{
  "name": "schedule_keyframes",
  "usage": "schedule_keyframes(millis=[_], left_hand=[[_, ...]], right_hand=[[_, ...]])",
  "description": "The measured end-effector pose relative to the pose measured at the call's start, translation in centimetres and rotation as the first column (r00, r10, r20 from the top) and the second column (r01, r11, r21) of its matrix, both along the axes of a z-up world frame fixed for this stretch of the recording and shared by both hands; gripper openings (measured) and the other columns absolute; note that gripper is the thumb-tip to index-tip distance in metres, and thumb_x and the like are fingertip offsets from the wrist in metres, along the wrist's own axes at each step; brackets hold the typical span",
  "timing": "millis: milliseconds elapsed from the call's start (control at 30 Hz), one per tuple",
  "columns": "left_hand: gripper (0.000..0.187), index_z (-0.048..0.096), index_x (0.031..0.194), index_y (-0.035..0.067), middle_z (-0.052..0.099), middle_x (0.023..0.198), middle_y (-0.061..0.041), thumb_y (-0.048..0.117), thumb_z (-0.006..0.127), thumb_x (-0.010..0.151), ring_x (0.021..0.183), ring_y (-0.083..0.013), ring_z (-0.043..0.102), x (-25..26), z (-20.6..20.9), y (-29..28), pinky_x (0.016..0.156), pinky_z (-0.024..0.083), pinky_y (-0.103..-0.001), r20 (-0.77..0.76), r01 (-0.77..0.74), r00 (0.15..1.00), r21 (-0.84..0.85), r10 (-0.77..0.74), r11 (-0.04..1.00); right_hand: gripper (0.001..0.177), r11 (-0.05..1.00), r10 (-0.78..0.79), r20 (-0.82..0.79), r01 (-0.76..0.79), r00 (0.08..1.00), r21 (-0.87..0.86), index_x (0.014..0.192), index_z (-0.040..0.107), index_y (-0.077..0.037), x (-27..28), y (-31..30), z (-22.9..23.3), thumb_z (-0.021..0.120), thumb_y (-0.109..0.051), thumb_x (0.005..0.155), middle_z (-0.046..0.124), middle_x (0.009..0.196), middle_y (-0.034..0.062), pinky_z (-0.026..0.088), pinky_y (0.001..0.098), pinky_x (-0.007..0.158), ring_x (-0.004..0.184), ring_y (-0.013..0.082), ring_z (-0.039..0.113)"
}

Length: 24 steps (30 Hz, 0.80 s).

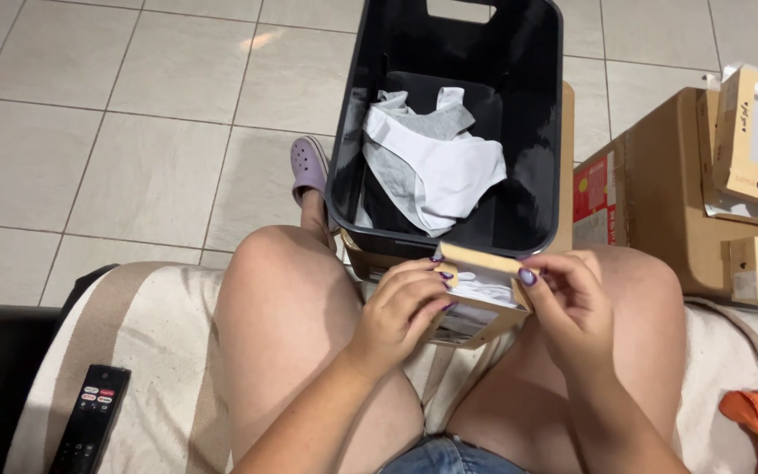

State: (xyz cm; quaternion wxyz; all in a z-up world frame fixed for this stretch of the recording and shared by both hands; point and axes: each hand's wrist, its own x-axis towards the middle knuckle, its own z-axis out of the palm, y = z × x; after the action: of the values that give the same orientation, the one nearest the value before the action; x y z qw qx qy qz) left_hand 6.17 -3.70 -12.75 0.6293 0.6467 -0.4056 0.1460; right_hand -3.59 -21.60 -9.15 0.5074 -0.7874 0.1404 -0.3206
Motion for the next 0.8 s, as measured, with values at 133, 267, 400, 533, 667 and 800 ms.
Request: schedule_keyframes(millis=[133, 267, 400, 533, 667, 800], left_hand=[[0.008, 0.071, 0.092, 0.011, 0.064, 0.098, -0.008, 0.012, 0.072, 0.084, 0.101, -0.0338, 0.064, 0.2, -0.6, 0.3, 0.088, 0.054, -0.043, -0.028, -0.023, 0.999, 0.019, 0.024, 1.0], [0.012, 0.073, 0.095, 0.013, 0.056, 0.109, -0.011, 0.009, 0.071, 0.084, 0.103, -0.0336, 0.063, -0.2, -1.6, 0.7, 0.084, 0.057, -0.041, -0.139, -0.001, 0.99, -0.001, 0.001, 1.0], [0.009, 0.073, 0.094, 0.012, 0.061, 0.114, -0.011, 0.01, 0.069, 0.086, 0.108, -0.0333, 0.062, 0.3, -0.5, 0.9, 0.092, 0.051, -0.044, -0.062, 0.026, 0.998, 0.007, -0.025, 1.0], [0.005, 0.071, 0.091, 0.012, 0.07, 0.104, -0.008, 0.013, 0.068, 0.086, 0.101, -0.0317, 0.063, 0.6, -0.5, 0.9, 0.09, 0.05, -0.044, -0.125, 0.11, 0.986, 0.008, -0.108, 0.994], [0.006, 0.071, 0.09, 0.018, 0.072, 0.101, -0.001, 0.022, 0.067, 0.088, 0.104, -0.0262, 0.057, 0.8, -1.1, 1.2, 0.097, 0.04, -0.04, -0.146, 0.085, 0.986, 0.03, -0.08, 0.996], [0.006, 0.071, 0.09, 0.018, 0.071, 0.101, 0.0, 0.022, 0.067, 0.089, 0.106, -0.0263, 0.055, 0.9, -1.0, 1.2, 0.098, 0.039, -0.039, -0.146, 0.113, 0.983, 0.03, -0.108, 0.993]], right_hand=[[0.016, 0.984, 0.171, 0.021, -0.169, 0.985, -0.059, 0.095, 0.069, 0.001, -0.5, -0.1, 0.6, 0.072, -0.002, 0.08, 0.057, 0.1, 0.015, 0.045, 0.0321, 0.091, 0.101, 0.022, 0.056], [0.012, 0.953, 0.294, -0.014, -0.294, 0.956, -0.069, 0.091, 0.071, 0.002, -0.8, -1.4, 0.7, 0.069, 0.001, 0.079, 0.071, 0.097, 0.019, 0.053, 0.0383, 0.083, 0.094, 0.0275, 0.07], [0.015, 0.94, 0.326, -0.048, -0.329, 0.944, -0.088, 0.093, 0.074, -0.001, -0.3, -1.7, 1.5, 0.068, 0.0, 0.079, 0.071, 0.1, 0.018, 0.052, 0.0416, 0.088, 0.101, 0.0293, 0.069], [0.015, 0.914, 0.395, -0.041, -0.397, 0.918, -0.088, 0.094, 0.073, 0.001, -0.3, -1.9, 1.7, 0.063, 0.003, 0.083, 0.071, 0.101, 0.0201, 0.051, 0.0466, 0.088, 0.104, 0.035, 0.068], [0.016, 0.895, 0.433, -0.035, -0.434, 0.901, -0.103, 0.095, 0.072, 0.002, -0.3, -2.1, 1.5, 0.062, 0.003, 0.083, 0.071, 0.102, 0.0208, 0.051, 0.0474, 0.088, 0.105, 0.0361, 0.067], [0.018, 0.875, 0.468, -0.023, -0.467, 0.883, -0.129, 0.099, 0.071, 0.001, -0.6, -3.0, 0.0, 0.059, 0.002, 0.086, 0.07, 0.106, 0.0207, 0.05, 0.0485, 0.089, 0.108, 0.0369, 0.066]])
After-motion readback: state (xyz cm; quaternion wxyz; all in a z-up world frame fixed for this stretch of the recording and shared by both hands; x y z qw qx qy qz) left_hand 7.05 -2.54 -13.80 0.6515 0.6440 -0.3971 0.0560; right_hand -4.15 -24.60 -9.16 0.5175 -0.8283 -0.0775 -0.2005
